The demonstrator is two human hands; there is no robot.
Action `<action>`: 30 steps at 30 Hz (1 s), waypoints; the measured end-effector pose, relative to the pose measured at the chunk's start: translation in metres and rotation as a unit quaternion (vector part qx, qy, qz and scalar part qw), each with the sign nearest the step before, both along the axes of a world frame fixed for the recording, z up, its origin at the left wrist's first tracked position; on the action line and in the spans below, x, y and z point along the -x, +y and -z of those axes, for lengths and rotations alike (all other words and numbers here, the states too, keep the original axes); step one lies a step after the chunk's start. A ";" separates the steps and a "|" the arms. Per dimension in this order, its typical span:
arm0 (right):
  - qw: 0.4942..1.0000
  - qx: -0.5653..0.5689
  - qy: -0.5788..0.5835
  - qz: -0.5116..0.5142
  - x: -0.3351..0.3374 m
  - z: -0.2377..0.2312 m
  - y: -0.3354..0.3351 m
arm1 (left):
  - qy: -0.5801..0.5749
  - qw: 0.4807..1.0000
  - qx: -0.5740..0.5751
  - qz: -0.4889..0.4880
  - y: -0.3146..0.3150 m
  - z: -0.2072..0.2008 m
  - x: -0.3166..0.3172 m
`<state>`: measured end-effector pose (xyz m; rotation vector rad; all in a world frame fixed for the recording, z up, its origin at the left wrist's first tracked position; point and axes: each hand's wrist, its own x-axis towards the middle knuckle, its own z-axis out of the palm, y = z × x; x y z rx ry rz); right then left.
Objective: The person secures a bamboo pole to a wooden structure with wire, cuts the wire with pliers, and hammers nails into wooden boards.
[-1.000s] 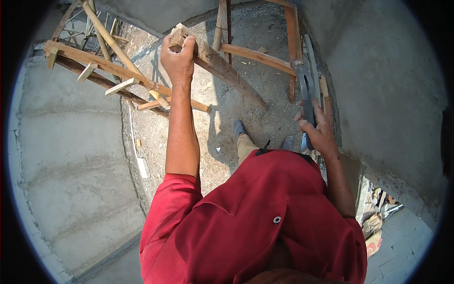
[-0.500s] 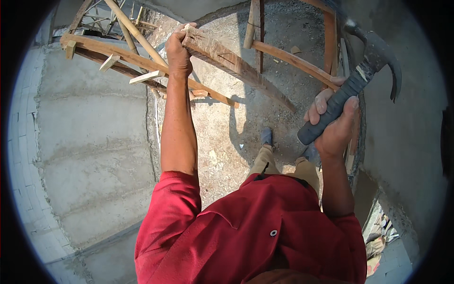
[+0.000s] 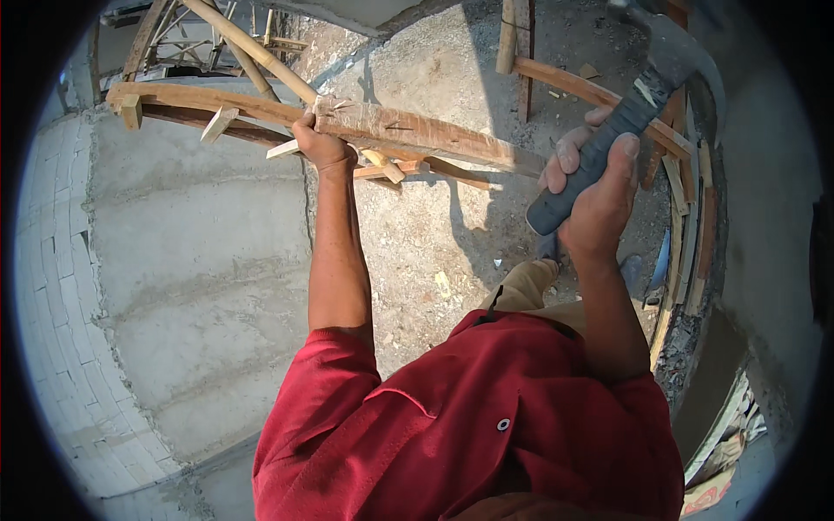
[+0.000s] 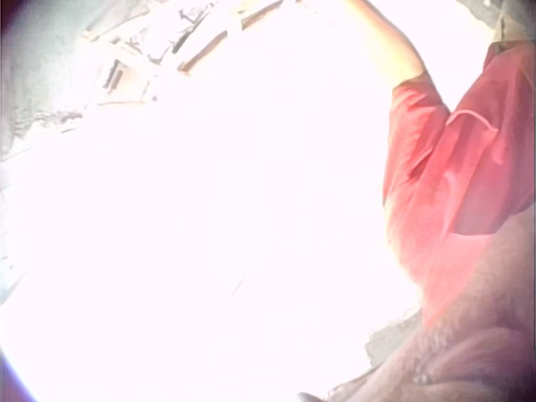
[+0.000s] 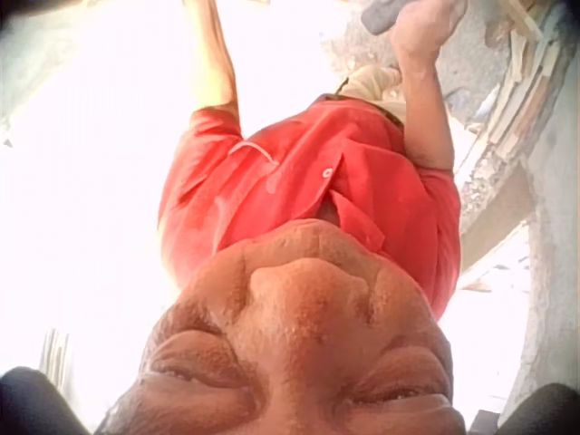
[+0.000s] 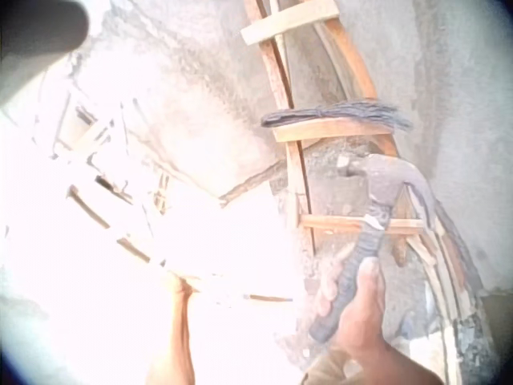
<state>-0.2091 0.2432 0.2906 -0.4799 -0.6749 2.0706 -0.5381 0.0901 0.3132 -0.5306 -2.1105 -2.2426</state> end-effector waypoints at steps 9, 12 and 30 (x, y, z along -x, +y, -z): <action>0.937 0.008 -0.126 -0.325 0.090 0.055 -0.101 | -0.038 0.999 0.028 -0.024 -0.018 0.007 0.028; 0.995 0.002 -0.042 -0.092 0.079 0.025 -0.073 | -0.013 0.998 -0.003 -0.060 -0.031 0.019 0.037; 0.917 0.009 -0.127 -0.378 0.100 0.052 -0.109 | -0.013 0.998 -0.035 -0.060 -0.018 0.026 0.041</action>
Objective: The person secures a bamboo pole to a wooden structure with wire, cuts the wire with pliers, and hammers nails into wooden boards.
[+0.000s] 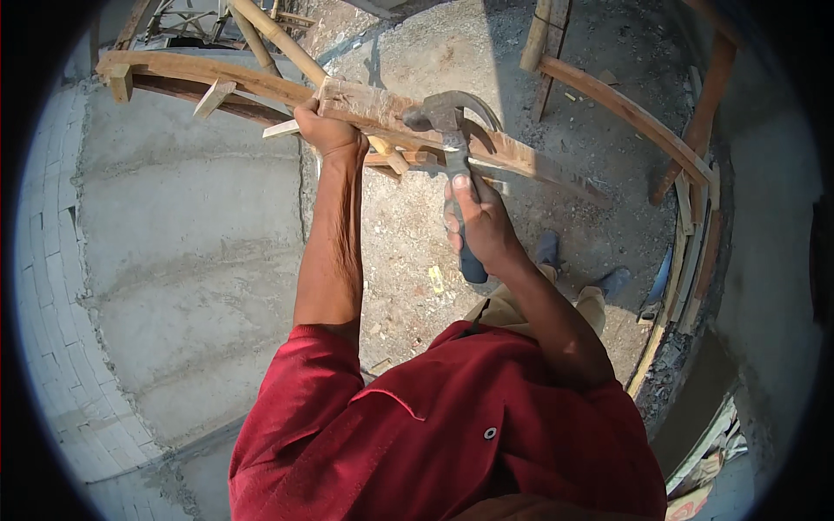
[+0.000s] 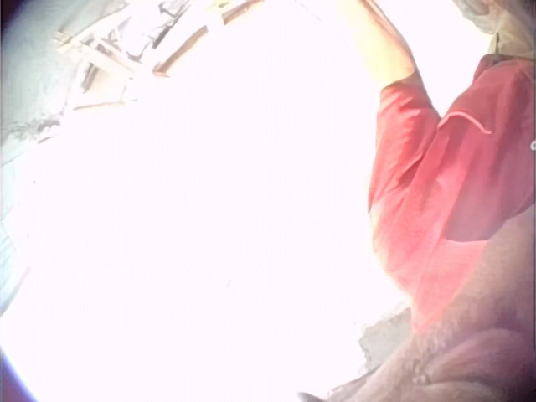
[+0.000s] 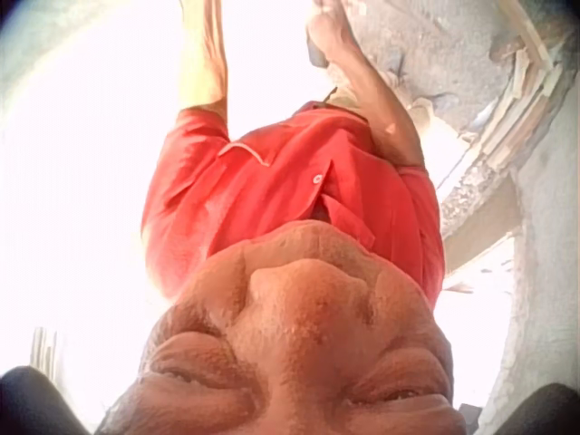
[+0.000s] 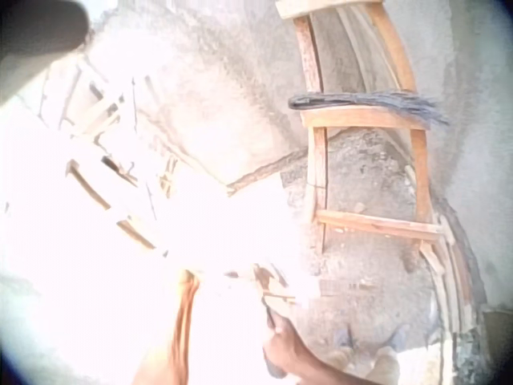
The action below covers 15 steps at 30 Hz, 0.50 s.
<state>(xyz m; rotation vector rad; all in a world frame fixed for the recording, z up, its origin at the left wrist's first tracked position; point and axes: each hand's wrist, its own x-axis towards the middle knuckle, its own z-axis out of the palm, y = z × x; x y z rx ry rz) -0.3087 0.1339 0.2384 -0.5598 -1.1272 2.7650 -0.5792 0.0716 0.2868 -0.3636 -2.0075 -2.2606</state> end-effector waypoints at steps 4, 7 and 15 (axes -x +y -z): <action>0.991 0.000 0.034 0.129 -0.029 -0.017 0.042 | -0.050 0.998 -0.017 0.043 -0.038 0.017 0.013; 0.884 0.182 0.108 0.416 -0.030 -0.042 0.062 | -0.014 1.000 0.003 -0.021 -0.015 0.007 0.001; 0.996 -0.031 0.025 0.079 -0.005 -0.010 0.027 | -0.019 0.989 0.138 -0.052 -0.019 0.005 -0.006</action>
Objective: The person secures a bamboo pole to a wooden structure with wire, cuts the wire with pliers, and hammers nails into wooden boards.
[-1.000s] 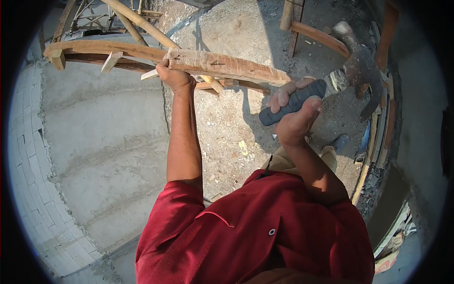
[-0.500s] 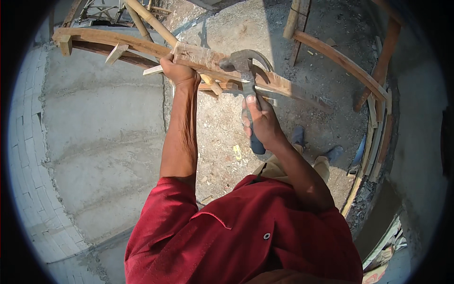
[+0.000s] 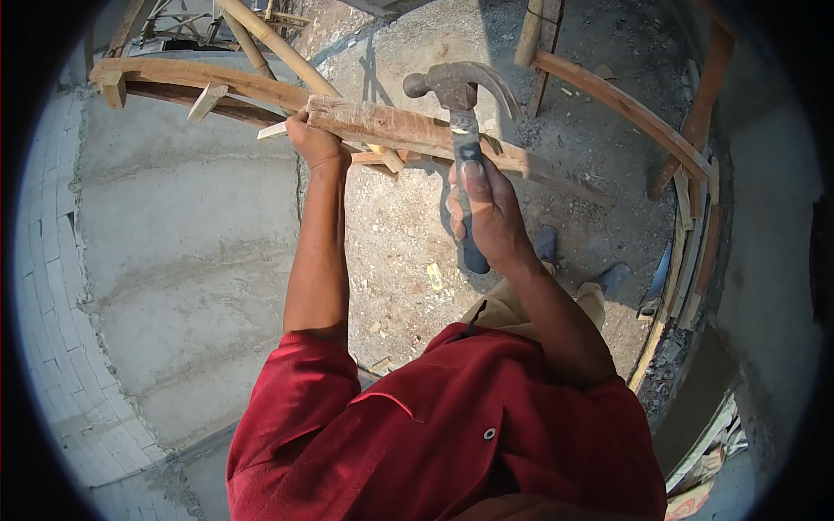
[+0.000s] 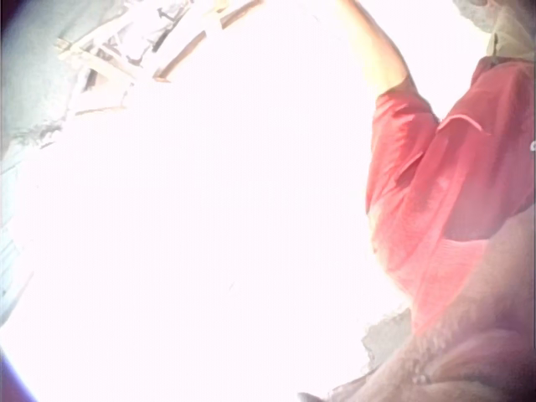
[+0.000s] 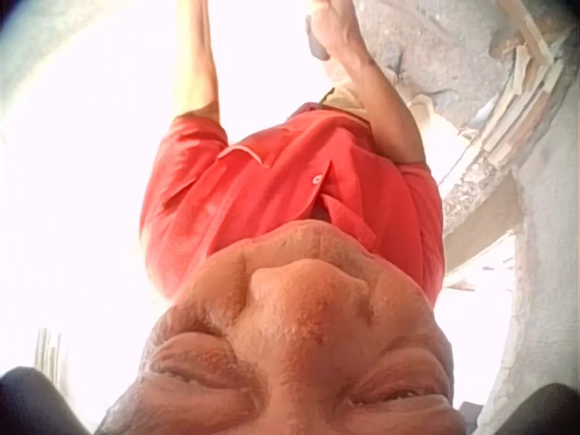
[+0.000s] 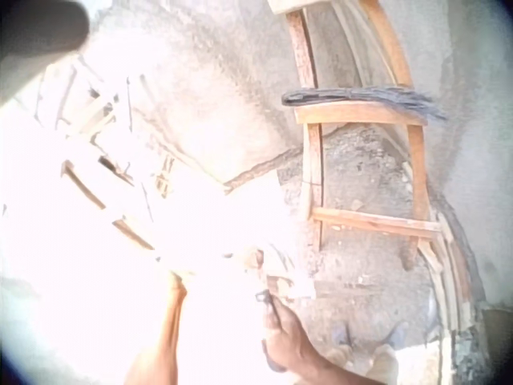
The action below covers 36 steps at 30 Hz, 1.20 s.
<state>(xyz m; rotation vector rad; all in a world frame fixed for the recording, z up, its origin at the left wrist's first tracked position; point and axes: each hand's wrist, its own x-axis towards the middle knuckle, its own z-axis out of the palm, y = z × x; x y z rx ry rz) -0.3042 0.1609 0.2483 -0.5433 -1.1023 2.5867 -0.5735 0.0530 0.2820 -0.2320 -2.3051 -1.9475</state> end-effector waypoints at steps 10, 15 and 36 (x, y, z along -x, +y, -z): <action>0.991 -0.001 -0.052 -0.121 0.019 0.012 -0.015 | 0.020 0.999 0.008 0.043 -0.028 0.015 0.022; 0.978 0.140 -0.133 0.073 -0.018 0.100 -0.017 | -0.036 0.998 -0.038 0.019 -0.036 0.010 -0.015; 0.723 0.528 -0.283 0.344 -0.053 0.322 -0.070 | -0.073 0.991 -0.023 -0.107 -0.135 -0.022 -0.127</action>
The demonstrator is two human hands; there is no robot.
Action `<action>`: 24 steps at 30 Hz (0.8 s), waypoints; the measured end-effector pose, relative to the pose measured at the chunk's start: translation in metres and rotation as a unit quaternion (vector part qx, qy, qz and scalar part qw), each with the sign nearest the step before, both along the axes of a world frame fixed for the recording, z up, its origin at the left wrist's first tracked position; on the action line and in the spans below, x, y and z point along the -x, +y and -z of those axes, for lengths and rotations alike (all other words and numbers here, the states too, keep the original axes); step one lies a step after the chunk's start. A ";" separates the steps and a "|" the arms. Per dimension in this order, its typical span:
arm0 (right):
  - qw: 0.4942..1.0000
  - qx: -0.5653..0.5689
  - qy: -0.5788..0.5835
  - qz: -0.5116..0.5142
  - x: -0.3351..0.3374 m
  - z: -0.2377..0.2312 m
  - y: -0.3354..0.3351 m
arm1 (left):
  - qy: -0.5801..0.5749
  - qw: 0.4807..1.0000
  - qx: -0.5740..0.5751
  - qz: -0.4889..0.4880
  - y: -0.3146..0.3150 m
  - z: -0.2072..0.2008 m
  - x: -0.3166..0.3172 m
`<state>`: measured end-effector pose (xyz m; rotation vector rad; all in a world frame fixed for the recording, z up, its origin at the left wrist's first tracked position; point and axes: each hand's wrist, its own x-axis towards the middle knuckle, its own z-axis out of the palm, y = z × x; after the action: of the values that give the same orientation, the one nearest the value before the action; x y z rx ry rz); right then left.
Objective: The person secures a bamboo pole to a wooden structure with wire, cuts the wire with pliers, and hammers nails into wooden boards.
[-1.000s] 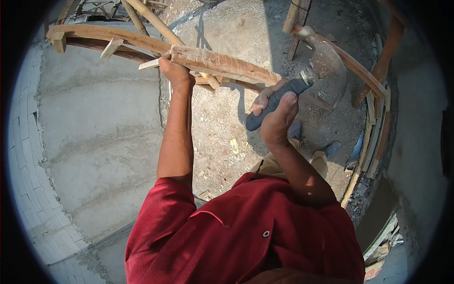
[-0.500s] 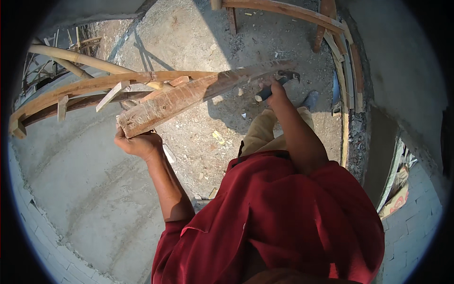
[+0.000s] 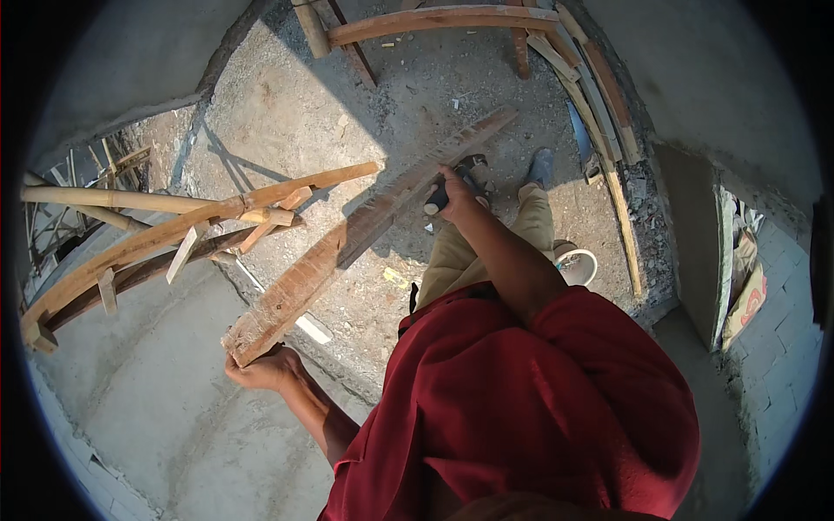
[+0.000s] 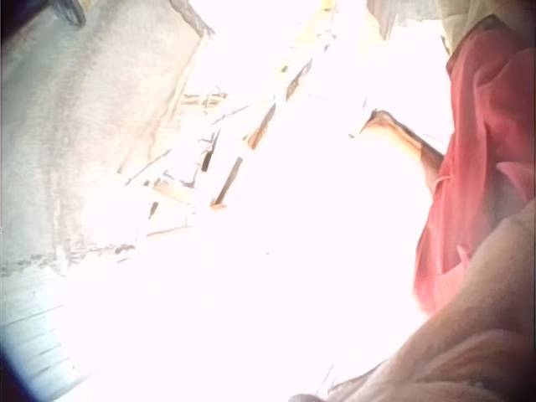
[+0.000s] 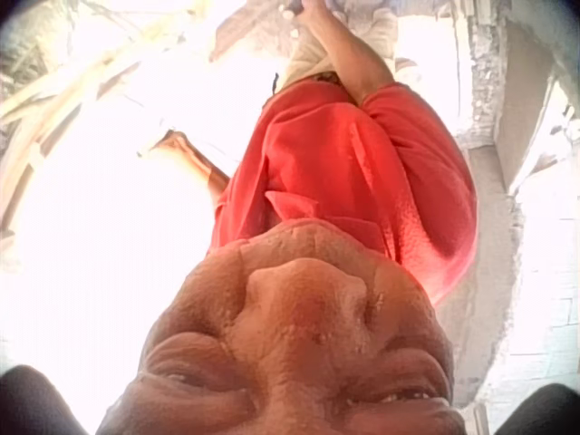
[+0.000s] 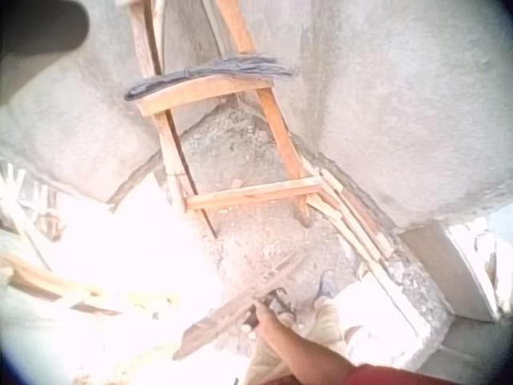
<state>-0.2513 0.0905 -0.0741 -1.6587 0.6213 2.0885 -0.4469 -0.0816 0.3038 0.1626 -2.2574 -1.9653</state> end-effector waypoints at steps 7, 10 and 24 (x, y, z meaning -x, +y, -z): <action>0.988 -0.111 -0.107 0.008 -0.037 -0.104 -0.009 | -0.048 0.930 0.359 -0.067 -0.159 0.048 0.099; 0.975 -0.183 -0.120 -0.023 -0.039 -0.118 -0.011 | 0.097 0.881 0.462 -0.044 -0.111 0.022 0.076; 0.946 -0.314 -0.014 -0.074 -0.008 -0.215 -0.035 | 0.093 0.406 0.747 0.518 -0.029 -0.023 -0.052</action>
<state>-0.2435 0.0555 0.1413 -1.3802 -0.1875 2.0550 -0.3944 -0.1101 0.3269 -1.7428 -2.9450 0.9158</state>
